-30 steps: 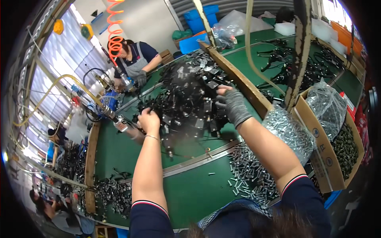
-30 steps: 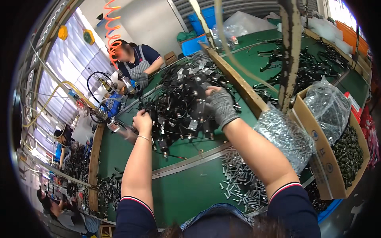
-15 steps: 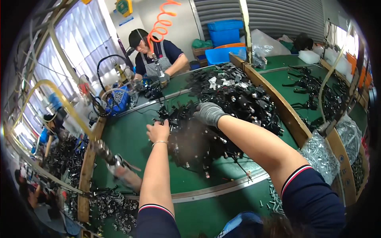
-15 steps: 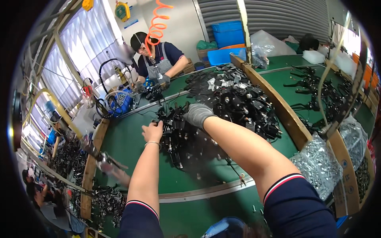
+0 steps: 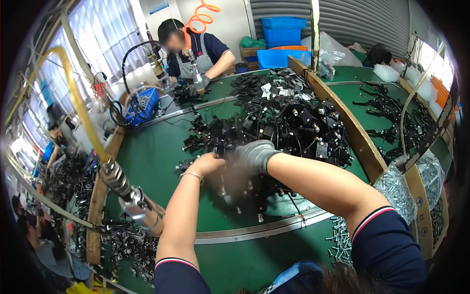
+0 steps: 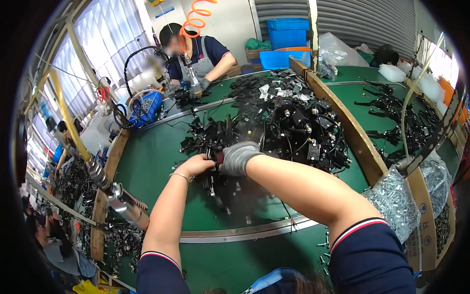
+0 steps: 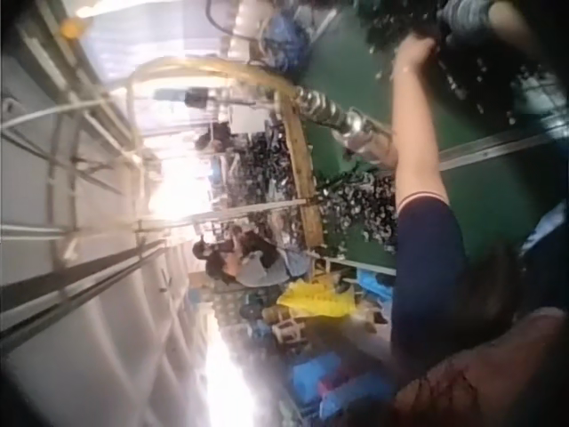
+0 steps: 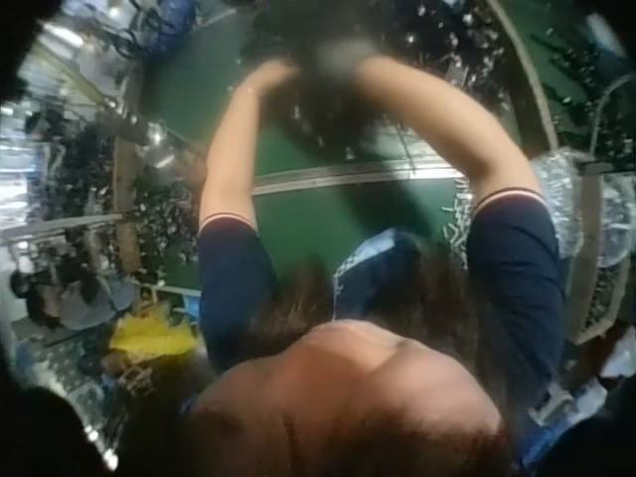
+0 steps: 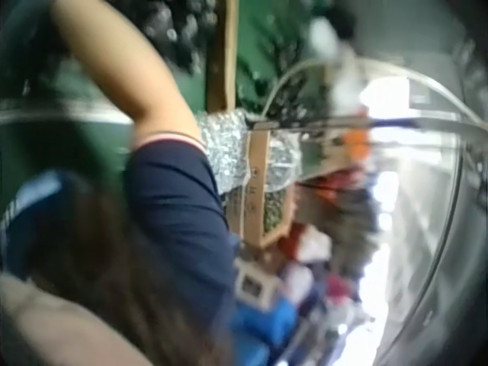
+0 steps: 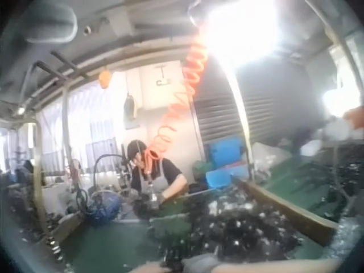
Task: Assembling black plastic components using an automated screwdriver on a factory production line.
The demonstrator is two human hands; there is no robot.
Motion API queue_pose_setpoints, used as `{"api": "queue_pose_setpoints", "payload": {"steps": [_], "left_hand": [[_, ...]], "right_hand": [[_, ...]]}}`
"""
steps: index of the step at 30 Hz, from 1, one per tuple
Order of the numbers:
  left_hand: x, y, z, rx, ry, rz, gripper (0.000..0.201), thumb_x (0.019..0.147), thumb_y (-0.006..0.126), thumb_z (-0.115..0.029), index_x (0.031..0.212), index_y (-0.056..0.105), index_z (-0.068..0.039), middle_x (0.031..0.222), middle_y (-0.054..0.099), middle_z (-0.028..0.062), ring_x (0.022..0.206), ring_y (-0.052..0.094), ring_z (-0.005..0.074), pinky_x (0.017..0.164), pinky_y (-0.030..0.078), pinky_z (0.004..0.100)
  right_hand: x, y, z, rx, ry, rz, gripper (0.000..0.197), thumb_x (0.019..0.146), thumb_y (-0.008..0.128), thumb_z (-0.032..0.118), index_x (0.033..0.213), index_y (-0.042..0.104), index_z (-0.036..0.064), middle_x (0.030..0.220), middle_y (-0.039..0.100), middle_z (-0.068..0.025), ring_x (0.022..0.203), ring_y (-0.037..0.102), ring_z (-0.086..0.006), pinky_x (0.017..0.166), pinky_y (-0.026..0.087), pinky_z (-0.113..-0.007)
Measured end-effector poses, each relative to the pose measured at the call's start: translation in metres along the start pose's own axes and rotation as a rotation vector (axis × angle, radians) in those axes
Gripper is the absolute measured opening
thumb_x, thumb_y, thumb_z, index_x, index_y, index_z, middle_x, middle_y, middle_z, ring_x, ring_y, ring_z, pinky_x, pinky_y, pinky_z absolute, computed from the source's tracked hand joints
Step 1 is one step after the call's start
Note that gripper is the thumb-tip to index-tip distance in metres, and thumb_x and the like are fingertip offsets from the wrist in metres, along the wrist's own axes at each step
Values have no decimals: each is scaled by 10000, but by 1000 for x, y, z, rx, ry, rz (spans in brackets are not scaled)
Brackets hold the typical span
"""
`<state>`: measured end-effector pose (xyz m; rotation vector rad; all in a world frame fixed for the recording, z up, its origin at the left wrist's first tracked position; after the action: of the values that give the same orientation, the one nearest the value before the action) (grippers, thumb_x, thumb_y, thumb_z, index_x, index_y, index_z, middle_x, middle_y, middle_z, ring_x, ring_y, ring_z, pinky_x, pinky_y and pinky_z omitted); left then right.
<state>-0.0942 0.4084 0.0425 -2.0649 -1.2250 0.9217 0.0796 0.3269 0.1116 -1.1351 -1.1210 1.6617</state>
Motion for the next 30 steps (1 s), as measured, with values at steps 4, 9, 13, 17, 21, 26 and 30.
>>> {"api": "queue_pose_setpoints", "payload": {"steps": [4,9,13,17,21,26,30], "left_hand": [[-29,6,-2,29,10,182,442,791,612,-332,1041,621,33,942,637,98,848,564,172,777,452,299],[-31,-20,6,-11,8,66,528,773,640,-505,962,702,-16,966,669,123,941,590,203,861,441,309],[-20,-28,0,47,-103,-577,748,697,674,-591,1152,585,-4,1185,525,217,1110,525,332,935,429,363],[-3,2,-20,151,22,-514,752,659,709,-594,1038,618,49,1140,524,266,1087,525,378,917,446,399],[15,33,-38,417,-99,-293,905,629,715,-629,1064,572,151,1161,540,271,1163,487,393,958,439,390],[4,43,-35,237,-324,-245,914,621,760,-434,1302,374,39,1293,369,235,1190,453,415,983,425,434],[-6,41,-22,176,-299,-217,967,607,751,-404,1336,295,38,1294,347,272,1201,431,430,993,409,423]], "right_hand": [[-27,12,12,-204,-14,147,480,805,558,428,1196,580,150,1051,669,-105,930,660,-266,774,518,-418],[-80,-2,18,-79,-149,187,493,834,561,415,1263,536,175,1139,623,-133,1063,601,-295,875,485,-424],[-82,-48,0,9,-64,-217,405,852,519,464,963,684,112,858,664,-182,891,647,-296,773,521,-400],[-50,-24,-27,-164,133,161,567,899,441,524,1088,644,29,1091,631,-194,1064,591,-303,913,458,-409],[-32,16,-54,-75,207,-3,678,880,424,586,1000,655,-40,1039,637,-233,1032,603,-329,894,463,-406],[-5,16,-37,135,352,-21,672,817,519,594,1059,645,-20,1079,640,-197,1035,615,-297,895,463,-403],[5,27,-29,205,480,-270,620,739,643,560,1067,662,34,1092,645,-167,1051,610,-297,912,458,-389]]}}
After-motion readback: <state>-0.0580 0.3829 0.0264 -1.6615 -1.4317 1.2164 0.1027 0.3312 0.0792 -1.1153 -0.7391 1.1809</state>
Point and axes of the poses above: each hand's wrist, its own x-axis towards the middle knuckle, its own y-axis out of the palm, z = x × y, the point moved 2 cm from there along x, towards the middle knuckle
